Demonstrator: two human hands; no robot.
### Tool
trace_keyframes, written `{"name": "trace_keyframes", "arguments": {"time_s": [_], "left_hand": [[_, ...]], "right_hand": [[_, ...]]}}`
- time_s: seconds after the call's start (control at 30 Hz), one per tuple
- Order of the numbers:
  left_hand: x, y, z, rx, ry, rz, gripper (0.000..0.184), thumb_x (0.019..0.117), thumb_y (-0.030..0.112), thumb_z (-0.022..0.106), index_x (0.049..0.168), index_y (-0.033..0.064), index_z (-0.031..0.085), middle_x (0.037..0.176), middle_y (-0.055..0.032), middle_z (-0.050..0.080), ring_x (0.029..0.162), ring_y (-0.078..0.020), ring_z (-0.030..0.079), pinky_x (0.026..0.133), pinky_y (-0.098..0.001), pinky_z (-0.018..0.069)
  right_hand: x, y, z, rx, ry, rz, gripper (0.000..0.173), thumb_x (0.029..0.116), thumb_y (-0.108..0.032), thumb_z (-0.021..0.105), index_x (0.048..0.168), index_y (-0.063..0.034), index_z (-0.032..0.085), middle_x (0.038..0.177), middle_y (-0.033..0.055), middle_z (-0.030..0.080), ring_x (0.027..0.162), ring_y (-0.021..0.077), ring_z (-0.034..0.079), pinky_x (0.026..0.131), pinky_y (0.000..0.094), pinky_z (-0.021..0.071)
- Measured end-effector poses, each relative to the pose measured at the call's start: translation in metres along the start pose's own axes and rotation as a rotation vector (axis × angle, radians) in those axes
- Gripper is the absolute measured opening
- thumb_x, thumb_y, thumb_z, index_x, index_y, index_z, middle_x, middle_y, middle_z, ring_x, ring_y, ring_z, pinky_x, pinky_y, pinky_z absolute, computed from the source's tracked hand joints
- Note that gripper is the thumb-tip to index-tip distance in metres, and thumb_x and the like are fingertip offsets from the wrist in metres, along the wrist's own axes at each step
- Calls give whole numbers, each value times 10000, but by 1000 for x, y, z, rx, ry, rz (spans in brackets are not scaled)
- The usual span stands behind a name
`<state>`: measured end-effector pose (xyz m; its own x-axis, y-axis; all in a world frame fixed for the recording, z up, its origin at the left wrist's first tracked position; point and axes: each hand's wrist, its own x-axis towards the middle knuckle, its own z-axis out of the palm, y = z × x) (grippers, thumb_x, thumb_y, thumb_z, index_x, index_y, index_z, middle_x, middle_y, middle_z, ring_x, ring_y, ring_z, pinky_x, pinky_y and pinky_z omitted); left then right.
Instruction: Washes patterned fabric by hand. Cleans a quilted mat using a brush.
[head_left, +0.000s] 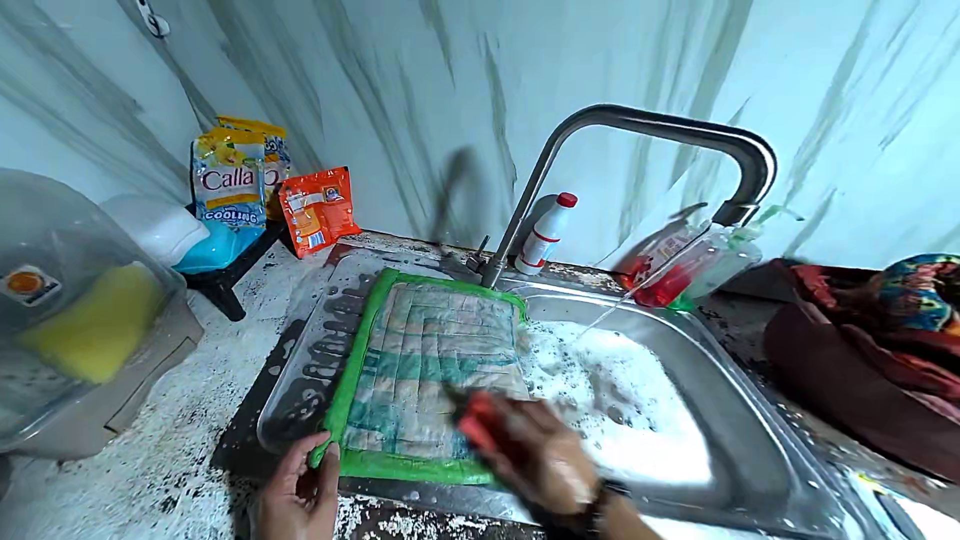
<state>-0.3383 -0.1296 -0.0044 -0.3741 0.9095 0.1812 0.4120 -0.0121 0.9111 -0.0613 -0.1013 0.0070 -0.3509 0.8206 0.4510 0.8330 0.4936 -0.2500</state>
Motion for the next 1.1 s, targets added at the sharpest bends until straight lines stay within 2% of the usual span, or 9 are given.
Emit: {"name": "trace_keyframes", "arguments": {"time_s": [0.07,0.13,0.33,0.47,0.57,0.63,0.77,0.97,1.1], "left_hand": [[2,-4,-2,4,-4,17,218,959,47,626,1097,-111,683,831,-157,688,634,-56,620,629,-231,552],[2,-5,-2,-23,-7,46,212,959,19,605,1085,-138,672,853,-164,685,653,-45,624,643,-220,560],[-1,-3,0,9,5,31,207,953,44,625,1059,-122,690,817,-157,681,627,-56,613,621,-218,547],[1,2,-1,40,14,-52,240,1024,84,563,1105,-100,694,895,-161,689,698,-56,648,677,-223,574],[1,2,-2,36,28,-25,239,1008,54,566,1122,-118,686,879,-167,686,668,-39,634,649,-202,562],[1,1,-3,20,37,5,238,992,33,574,1128,-137,671,846,-152,678,647,-12,622,632,-178,554],[-1,5,1,-2,60,-30,254,979,32,587,1158,-141,633,822,-131,666,634,-17,621,613,-185,548],[2,7,2,-48,114,-47,263,969,5,582,1178,-150,542,834,-91,636,640,-3,632,599,-192,569],[0,5,3,-79,131,-4,266,938,-20,606,1146,-162,521,806,-54,604,626,31,608,588,-156,553]], "right_hand": [[41,-67,41,102,-57,-100,523,871,-350,746,1365,-194,676,1224,94,736,1073,329,715,841,506,607],[61,-86,45,183,-168,-135,569,855,-296,775,1403,-205,652,1242,128,724,1095,389,691,830,561,584],[-37,79,-40,-43,-76,-244,557,995,-588,506,1414,-242,623,1223,98,730,980,281,711,818,426,583],[20,-22,22,-3,-3,-161,510,988,-512,547,1371,-199,670,1210,109,737,1001,323,726,765,476,608],[56,-66,35,78,-160,-211,399,1012,-369,580,1369,-219,675,1245,126,727,1081,389,706,771,543,592],[40,-25,16,80,-160,-254,374,1009,-248,587,1374,-263,665,1250,105,724,1100,356,709,828,521,609],[-7,66,-27,-14,-91,-332,365,1079,-342,443,1377,-270,642,1169,110,730,948,293,713,768,414,596],[80,-92,56,130,-175,-160,427,950,-107,637,1359,-217,686,1247,136,724,1109,405,695,794,551,590],[31,15,4,54,-169,-378,372,1029,-232,541,1387,-254,640,1255,88,721,1090,316,712,864,463,605]]}}
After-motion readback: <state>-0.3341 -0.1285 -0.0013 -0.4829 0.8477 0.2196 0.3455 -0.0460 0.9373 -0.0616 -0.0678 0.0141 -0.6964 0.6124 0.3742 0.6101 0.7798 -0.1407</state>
